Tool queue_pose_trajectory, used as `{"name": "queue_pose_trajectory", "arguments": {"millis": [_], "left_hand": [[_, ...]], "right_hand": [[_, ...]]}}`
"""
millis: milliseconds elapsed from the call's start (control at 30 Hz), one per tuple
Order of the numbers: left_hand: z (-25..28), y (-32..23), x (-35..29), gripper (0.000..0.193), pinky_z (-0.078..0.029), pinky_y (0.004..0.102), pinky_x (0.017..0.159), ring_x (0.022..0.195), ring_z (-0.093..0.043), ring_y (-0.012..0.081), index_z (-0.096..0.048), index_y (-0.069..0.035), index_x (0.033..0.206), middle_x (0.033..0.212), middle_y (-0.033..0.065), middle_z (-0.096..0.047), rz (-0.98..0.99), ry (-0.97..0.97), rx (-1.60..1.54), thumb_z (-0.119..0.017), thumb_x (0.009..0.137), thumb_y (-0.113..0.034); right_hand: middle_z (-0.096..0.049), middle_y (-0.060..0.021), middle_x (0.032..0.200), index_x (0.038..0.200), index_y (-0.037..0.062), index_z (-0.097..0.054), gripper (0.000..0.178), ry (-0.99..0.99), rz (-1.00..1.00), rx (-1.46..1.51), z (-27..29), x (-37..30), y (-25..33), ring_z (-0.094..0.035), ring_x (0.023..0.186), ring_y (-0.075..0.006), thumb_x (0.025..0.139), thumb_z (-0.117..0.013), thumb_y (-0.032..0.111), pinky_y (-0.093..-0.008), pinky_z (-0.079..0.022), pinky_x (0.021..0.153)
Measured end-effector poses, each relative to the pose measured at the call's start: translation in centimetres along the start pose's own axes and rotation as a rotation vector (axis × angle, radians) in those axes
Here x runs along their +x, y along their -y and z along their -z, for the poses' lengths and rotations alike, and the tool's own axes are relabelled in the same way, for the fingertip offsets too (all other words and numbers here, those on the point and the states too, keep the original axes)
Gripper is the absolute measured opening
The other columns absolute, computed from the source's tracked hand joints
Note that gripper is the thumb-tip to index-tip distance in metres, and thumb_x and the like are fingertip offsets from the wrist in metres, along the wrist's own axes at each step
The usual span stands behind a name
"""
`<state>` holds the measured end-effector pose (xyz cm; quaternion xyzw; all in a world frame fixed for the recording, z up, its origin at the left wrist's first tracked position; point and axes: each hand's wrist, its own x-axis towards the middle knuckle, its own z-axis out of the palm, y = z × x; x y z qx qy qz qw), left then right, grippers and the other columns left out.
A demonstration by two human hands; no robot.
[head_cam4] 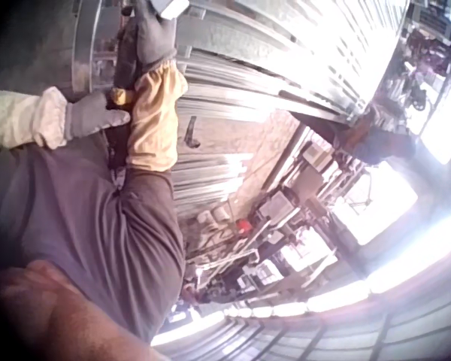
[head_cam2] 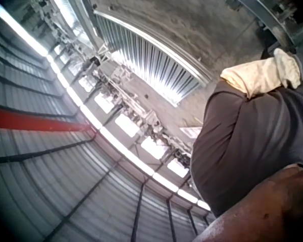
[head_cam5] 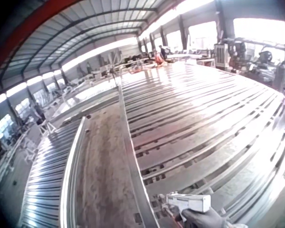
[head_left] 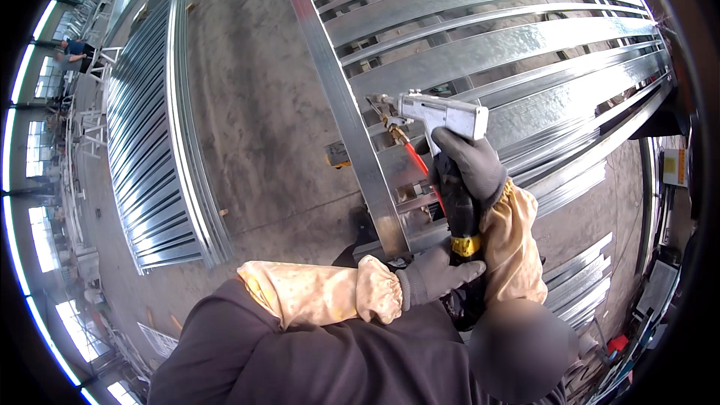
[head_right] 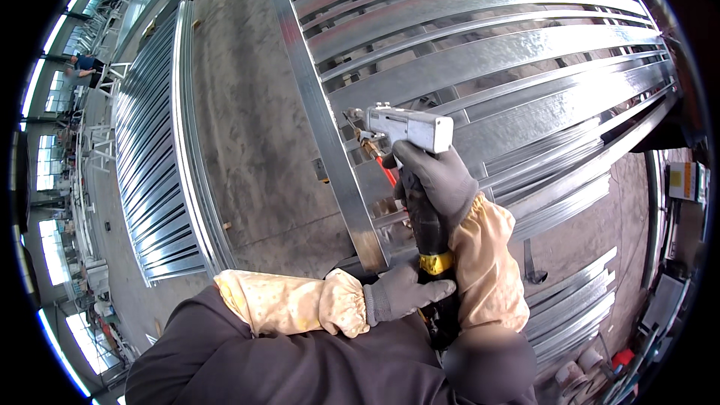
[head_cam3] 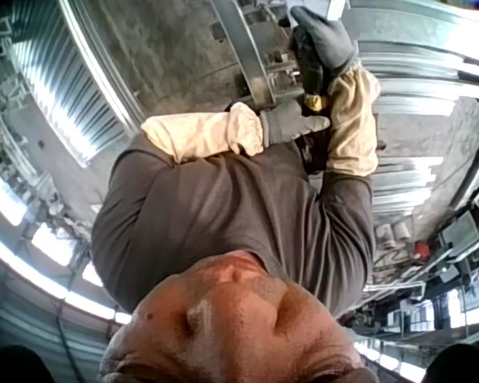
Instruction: The person welds a metal frame using a handheld welding gun, moving along the seam to join metal bars. Sparks are visible during welding. The person wears protective gloves and sleeves.
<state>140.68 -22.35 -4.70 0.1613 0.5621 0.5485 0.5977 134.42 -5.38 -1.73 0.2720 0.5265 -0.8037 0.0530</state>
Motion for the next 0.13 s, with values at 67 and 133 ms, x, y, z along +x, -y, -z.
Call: {"name": "queue_pose_trajectory", "arguments": {"millis": [67,133], "left_hand": [[0.4,0.2,0.6,0.046,-0.046,0.032,0.093,0.103,-0.056,0.0131,-0.053,-0.003,0.127,0.115,0.0043,-0.061,-0.001,-0.018,-0.027,-0.069,0.09,-0.025],[0.6,0.3,1.1,0.048,-0.045,0.0313,0.096,0.108,-0.055,0.0136,-0.049,-0.002,0.13,0.119,0.0075,-0.06,-0.049,-0.058,-0.073,-0.068,0.091,-0.023]], "right_hand": [[-0.063,-0.009,0.078,0.117,-0.0014,-0.054,0.035,0.03,0.009,-0.019,0.0,1.3,0.3,-0.06,0.052,-0.016,0.093,-0.058,0.024,-0.028,-0.05,0.046],[-0.063,-0.0091,0.081,0.118,0.0,-0.054,0.036,0.052,0.017,-0.016,0.2,2.5,0.5,-0.062,0.053,-0.0169,0.092,-0.06,0.025,-0.0275,-0.05,0.047]]}}
